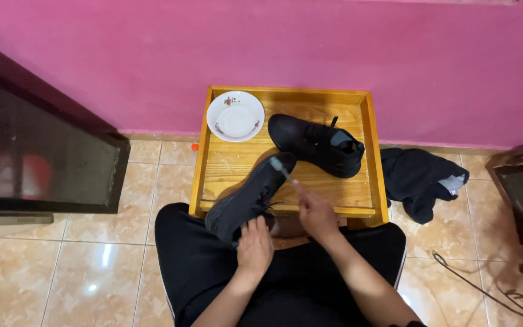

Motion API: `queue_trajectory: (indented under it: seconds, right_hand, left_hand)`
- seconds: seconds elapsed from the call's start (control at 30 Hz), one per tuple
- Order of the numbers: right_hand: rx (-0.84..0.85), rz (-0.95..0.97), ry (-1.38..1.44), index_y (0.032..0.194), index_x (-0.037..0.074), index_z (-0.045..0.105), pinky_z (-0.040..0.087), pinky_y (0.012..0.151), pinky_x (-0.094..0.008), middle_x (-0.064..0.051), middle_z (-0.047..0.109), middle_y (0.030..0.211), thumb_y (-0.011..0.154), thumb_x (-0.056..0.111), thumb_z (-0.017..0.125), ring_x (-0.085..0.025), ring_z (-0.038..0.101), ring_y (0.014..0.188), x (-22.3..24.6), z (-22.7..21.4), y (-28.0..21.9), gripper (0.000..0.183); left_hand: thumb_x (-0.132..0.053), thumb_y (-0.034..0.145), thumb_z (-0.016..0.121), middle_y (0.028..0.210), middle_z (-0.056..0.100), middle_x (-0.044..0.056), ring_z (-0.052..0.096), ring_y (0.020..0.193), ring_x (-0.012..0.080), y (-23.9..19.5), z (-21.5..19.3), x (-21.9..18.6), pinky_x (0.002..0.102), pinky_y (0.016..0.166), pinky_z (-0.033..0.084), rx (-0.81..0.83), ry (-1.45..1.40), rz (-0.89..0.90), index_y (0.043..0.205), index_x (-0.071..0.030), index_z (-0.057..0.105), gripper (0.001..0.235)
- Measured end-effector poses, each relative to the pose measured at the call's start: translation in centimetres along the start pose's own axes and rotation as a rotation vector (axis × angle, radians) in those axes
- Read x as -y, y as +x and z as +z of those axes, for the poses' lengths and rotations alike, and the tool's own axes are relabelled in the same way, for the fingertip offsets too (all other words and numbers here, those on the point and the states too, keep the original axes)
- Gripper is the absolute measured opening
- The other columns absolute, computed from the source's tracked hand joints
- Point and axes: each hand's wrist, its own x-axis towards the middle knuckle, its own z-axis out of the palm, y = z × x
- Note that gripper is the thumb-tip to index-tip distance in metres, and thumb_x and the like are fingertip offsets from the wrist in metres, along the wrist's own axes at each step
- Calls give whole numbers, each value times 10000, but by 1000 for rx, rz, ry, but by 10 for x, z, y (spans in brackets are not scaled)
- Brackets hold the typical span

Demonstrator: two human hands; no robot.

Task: The person scrubs a black shoe with a toothbrush, repeatedly dipping the brush into a small bowl of liquid on a wooden tray. The person scrubs the shoe's upper, sole, and sides, then places the shoe back on the tray.

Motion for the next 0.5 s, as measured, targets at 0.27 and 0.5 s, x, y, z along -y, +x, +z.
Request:
queue_trajectory:
  seconds: [0.27, 0.5]
  right_hand:
    - [165, 202, -361, 1431, 317, 594, 538, 564, -559, -69, 728, 1043, 927, 146, 518, -374, 687, 837, 61, -31, 1, 537]
    - [208, 233, -411, 1487, 397, 521, 514, 607, -579, -128, 705, 957, 911, 171, 528, -416, 673, 792, 43, -21, -15, 618]
  left_hand:
    - [-281, 994, 570, 908, 597, 57, 595, 880, 288, -15, 36, 0, 474, 746, 431, 33, -18, 61, 1009, -169, 639, 132]
    - [-329, 999, 545, 869, 607, 47, 596, 844, 286, -16, 43, 0, 487, 684, 456, 105, 10, 63, 1019, -174, 637, 181]
